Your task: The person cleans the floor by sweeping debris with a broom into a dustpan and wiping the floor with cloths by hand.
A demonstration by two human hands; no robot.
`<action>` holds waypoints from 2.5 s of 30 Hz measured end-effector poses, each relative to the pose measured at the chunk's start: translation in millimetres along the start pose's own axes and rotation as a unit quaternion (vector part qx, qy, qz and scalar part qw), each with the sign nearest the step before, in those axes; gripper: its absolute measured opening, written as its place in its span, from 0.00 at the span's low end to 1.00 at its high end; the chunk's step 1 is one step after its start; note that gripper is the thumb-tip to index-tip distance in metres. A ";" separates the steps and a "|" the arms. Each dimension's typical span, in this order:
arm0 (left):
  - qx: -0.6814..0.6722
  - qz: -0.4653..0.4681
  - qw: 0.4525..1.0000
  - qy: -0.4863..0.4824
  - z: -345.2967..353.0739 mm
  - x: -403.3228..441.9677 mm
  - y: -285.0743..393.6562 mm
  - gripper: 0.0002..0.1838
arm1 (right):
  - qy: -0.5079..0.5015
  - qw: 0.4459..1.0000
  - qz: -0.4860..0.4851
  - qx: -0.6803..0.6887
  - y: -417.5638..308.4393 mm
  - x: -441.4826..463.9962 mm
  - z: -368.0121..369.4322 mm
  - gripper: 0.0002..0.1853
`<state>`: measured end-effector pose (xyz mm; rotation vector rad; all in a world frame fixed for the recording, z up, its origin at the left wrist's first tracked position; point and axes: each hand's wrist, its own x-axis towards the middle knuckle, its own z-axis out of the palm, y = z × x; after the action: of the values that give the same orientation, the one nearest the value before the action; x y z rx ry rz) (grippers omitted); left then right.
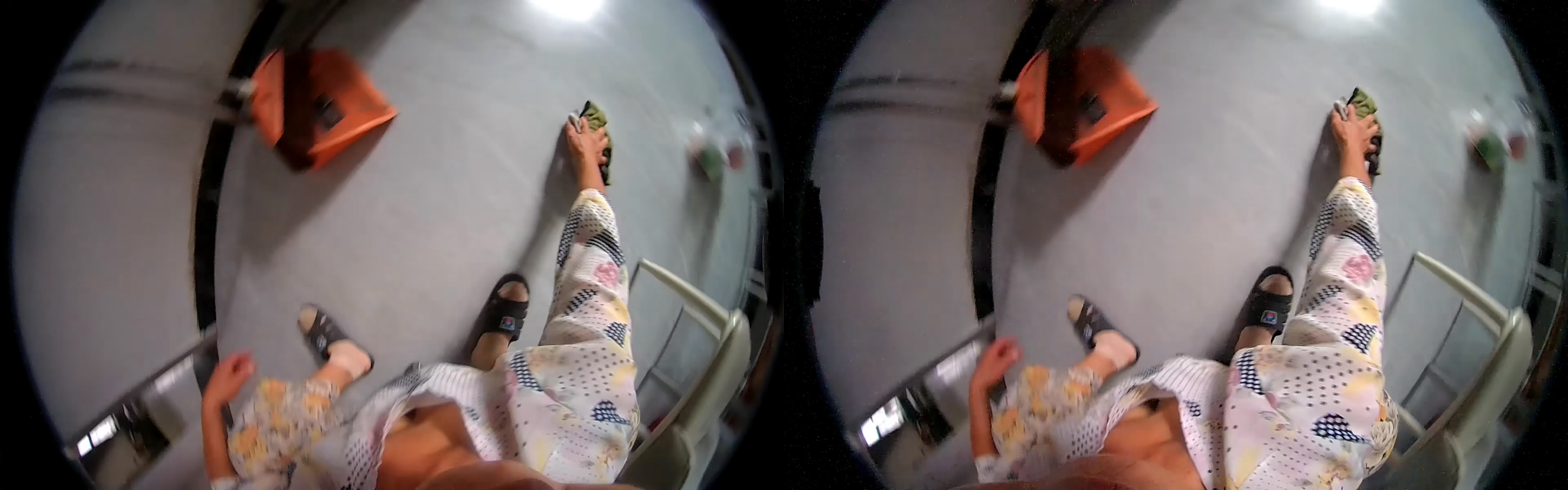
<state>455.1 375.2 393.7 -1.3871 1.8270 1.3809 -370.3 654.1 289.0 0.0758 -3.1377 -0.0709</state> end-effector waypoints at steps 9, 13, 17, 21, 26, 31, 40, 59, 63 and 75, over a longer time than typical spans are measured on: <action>-0.158 0.041 0.983 -0.080 16.4 20.2 100.3 0.24 | 0.048 0.934 -0.351 -0.034 -93.1 -197.6 100.6 0.33; -0.122 0.105 0.978 -0.133 23.3 32.5 132.1 0.23 | -0.049 0.898 -0.435 0.040 -130.2 -278.7 108.9 0.33; -0.068 0.161 0.973 -0.153 21.1 51.0 162.1 0.22 | -0.065 0.862 -0.503 -0.008 -163.2 -329.7 90.9 0.30; -0.013 0.215 0.964 -0.156 7.9 67.6 201.0 0.21 | -0.051 0.818 -0.573 -0.005 -158.9 -344.6 88.2 0.26; 0.037 0.287 0.940 -0.183 -15.2 70.2 244.6 0.21 | -0.088 0.805 -0.585 0.035 -122.2 -384.7 51.4 0.25; 0.084 0.239 0.957 -0.138 -9.4 75.5 257.6 0.21 | -0.162 0.780 -0.595 0.107 -89.6 -451.5 84.0 0.24; 0.101 0.139 0.979 -0.107 2.2 51.4 262.6 0.20 | -0.254 0.796 -0.535 0.126 -51.0 -498.9 121.8 0.29; -0.112 0.374 0.914 0.111 8.6 32.3 176.2 0.19 | -0.159 0.706 -0.689 -0.043 -56.7 -475.1 97.2 0.24; -0.089 0.326 0.929 0.150 3.3 44.0 142.4 0.18 | -0.172 0.662 -0.726 -0.062 -57.0 -471.0 105.6 0.17; -0.194 0.409 0.890 -0.045 23.0 9.2 132.6 0.19 | -0.445 0.686 -0.435 0.377 -184.3 -341.1 139.1 0.19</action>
<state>327.5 390.3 434.9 -0.6546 2.2672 2.2775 -21.1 492.9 141.3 2.0453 -3.1668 1.6206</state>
